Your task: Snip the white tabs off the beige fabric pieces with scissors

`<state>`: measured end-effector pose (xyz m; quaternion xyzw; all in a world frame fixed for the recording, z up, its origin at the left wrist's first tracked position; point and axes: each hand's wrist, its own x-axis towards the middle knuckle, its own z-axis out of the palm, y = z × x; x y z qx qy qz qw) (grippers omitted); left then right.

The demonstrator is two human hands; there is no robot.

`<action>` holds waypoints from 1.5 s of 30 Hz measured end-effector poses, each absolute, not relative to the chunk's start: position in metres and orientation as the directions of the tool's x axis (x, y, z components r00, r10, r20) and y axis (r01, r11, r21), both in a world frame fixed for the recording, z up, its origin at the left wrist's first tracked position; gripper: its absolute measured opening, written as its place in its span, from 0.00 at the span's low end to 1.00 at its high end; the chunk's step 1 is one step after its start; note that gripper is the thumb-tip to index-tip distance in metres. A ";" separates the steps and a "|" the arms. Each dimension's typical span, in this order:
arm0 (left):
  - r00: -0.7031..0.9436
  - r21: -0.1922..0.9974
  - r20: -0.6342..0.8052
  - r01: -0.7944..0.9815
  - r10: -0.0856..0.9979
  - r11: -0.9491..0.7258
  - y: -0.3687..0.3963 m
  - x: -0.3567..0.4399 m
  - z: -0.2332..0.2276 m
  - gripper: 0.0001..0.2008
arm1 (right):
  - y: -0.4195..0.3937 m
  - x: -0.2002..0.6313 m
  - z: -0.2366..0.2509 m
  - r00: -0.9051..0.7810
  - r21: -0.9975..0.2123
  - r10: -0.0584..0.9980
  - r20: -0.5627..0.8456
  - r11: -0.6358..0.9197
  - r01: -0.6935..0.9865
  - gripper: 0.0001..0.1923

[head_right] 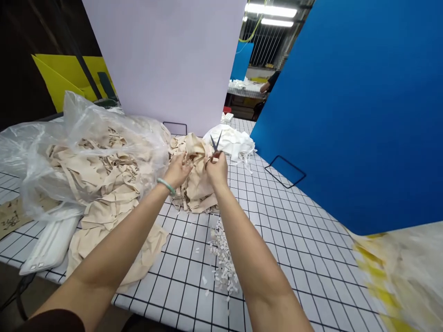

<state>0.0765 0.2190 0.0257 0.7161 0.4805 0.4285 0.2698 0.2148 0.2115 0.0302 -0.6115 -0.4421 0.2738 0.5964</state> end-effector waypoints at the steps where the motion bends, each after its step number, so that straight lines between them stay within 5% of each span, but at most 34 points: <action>1: 0.185 0.787 0.351 0.472 0.918 -0.396 0.215 0.076 0.012 0.18 | 0.218 0.222 0.019 0.485 -0.970 0.854 0.188 0.084 0.227 0.14; 6: 0.369 0.759 0.282 0.478 0.886 -0.441 0.105 0.050 -0.053 0.17 | 0.169 0.223 -0.031 0.470 -0.950 0.856 0.214 0.070 0.305 0.14; 10: 0.518 0.641 0.322 0.497 0.792 -0.585 0.023 0.023 -0.066 0.09 | 0.109 0.190 -0.046 0.242 -0.873 0.920 0.307 0.172 0.457 0.12; 14: 0.402 0.565 0.390 0.605 0.828 -0.560 0.002 -0.015 -0.063 0.10 | 0.072 0.149 -0.063 -0.084 -0.898 0.991 0.103 0.129 0.420 0.11; 17: 0.287 0.499 0.421 0.719 0.861 -0.483 0.015 -0.045 -0.065 0.14 | 0.064 0.125 -0.073 -0.175 -0.844 0.983 0.051 0.136 0.518 0.09; 24: 0.344 0.252 0.274 0.876 0.898 -0.412 0.074 -0.083 -0.062 0.22 | 0.025 0.136 -0.059 -0.146 -0.815 0.989 -0.015 0.072 0.575 0.06; 29: 0.516 0.292 0.196 0.781 0.834 -0.552 0.085 -0.072 -0.053 0.10 | -0.033 0.171 -0.054 -0.060 -0.808 0.982 -0.179 -0.112 0.578 0.05; 36: 0.573 0.376 0.165 0.716 0.803 -0.588 0.098 -0.066 -0.059 0.25 | -0.066 0.189 -0.053 0.054 -0.808 0.996 -0.073 -0.091 0.581 0.06; 40: 0.643 0.396 0.093 0.677 0.761 -0.620 0.113 -0.054 -0.047 0.09 | -0.061 0.189 -0.052 0.124 -0.871 0.988 -0.090 -0.138 0.472 0.10; 45: 0.691 0.427 0.068 0.632 0.720 -0.647 0.100 -0.018 0.004 0.07 | -0.022 0.153 -0.042 0.110 -0.978 0.993 -0.028 -0.050 0.203 0.23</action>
